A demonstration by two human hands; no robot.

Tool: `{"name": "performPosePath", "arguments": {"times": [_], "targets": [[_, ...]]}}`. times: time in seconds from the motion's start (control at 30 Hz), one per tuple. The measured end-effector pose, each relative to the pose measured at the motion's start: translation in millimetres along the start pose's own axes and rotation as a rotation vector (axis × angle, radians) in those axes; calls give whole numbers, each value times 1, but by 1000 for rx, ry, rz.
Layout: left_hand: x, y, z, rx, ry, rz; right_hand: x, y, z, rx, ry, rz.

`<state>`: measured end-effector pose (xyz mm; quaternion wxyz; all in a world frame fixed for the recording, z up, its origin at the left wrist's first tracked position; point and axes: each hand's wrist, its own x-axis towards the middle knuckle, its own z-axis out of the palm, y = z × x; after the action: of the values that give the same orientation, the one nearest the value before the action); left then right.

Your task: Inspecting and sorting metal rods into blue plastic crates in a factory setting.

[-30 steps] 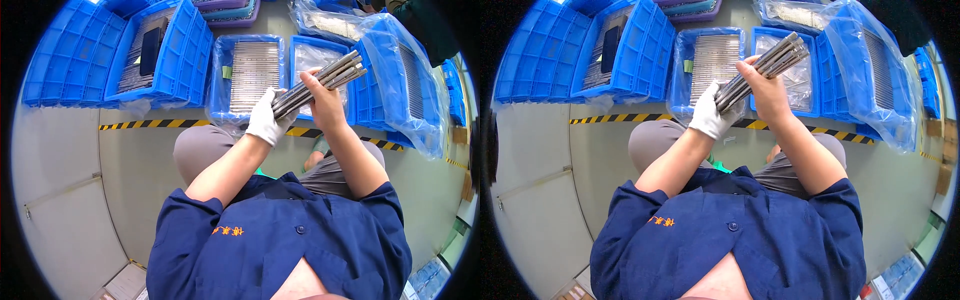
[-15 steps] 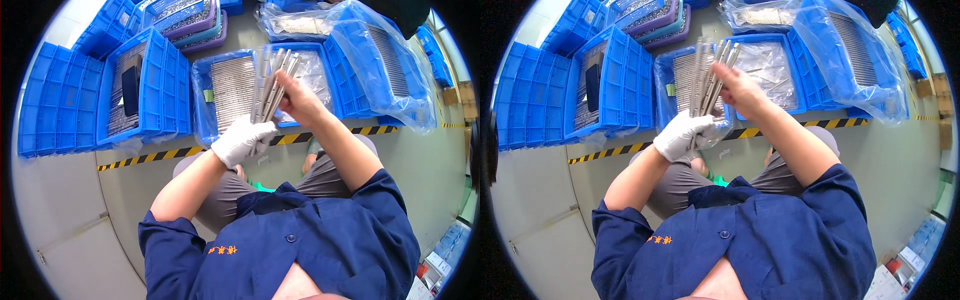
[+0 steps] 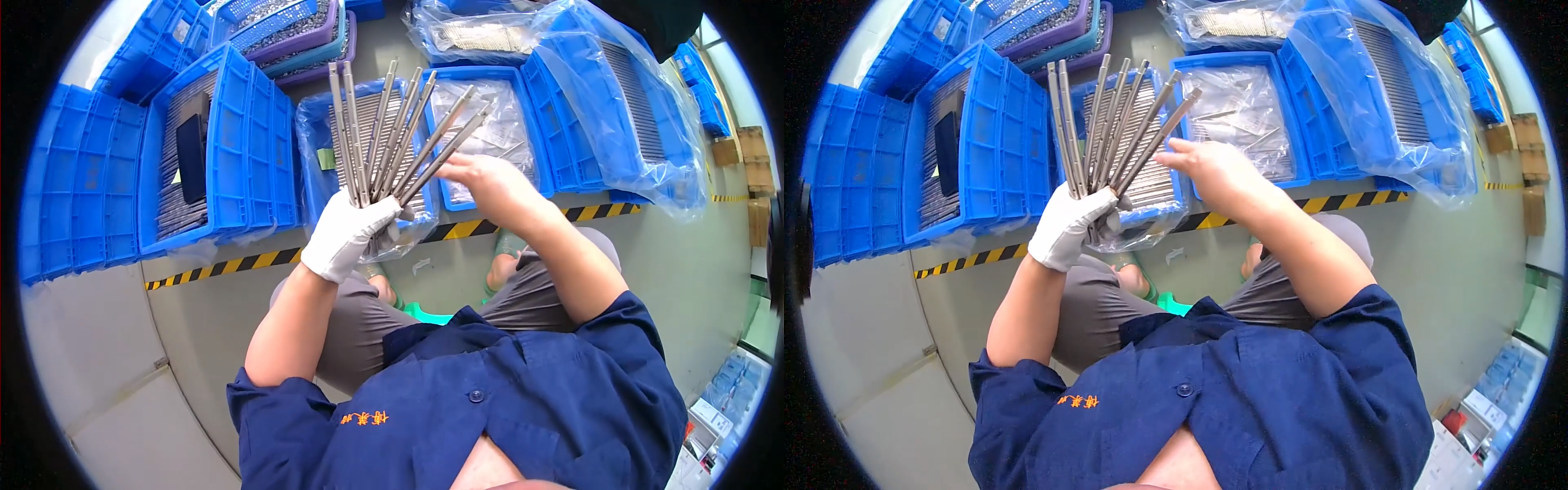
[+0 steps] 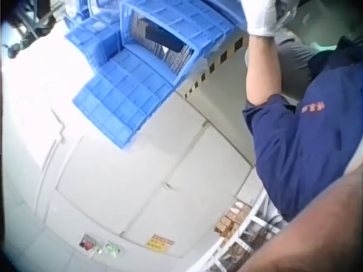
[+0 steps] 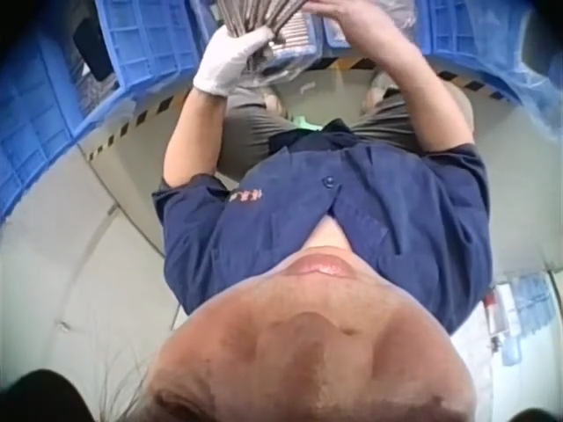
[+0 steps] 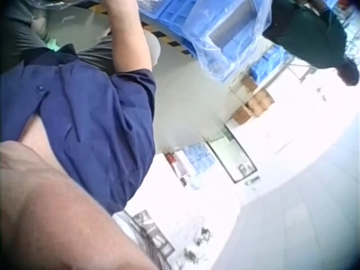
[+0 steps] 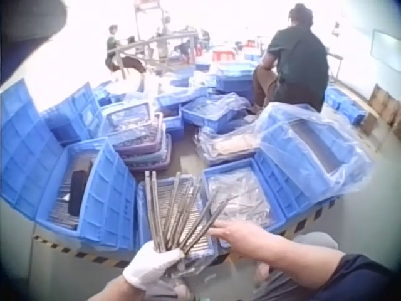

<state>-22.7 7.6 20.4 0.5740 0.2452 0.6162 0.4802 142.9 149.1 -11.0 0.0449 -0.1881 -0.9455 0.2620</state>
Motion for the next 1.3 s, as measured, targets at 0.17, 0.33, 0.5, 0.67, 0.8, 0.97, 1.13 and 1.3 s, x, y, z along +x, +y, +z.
{"name": "performPosePath", "arguments": {"times": [0.17, 0.33, 0.5, 0.67, 0.8, 0.97, 1.13, 1.3], "targets": [[-2, -2, -2, 59, 75, 12, 9, 4, -30, 729, 298, 301], [-3, -2, 5, 68, 95, 87, 8, 10, -40, 1546, 454, 137], [-5, -4, 8, 72, 71, 67, 5, 4, -36, 1384, 405, 74], [-6, -4, 14, 55, 63, 128, 2, -7, -31, 949, 591, 79], [-7, -11, 16, 53, 80, 102, 4, -8, -17, 789, 644, 104], [-6, -10, 8, -28, 36, 55, 1, -9, -26, 915, 458, 142], [-11, -3, -9, 62, -37, 15, -7, 27, -69, 965, 136, 1], [-7, -5, -3, 95, -14, 22, -7, 28, -69, 1124, 205, -11]]}}
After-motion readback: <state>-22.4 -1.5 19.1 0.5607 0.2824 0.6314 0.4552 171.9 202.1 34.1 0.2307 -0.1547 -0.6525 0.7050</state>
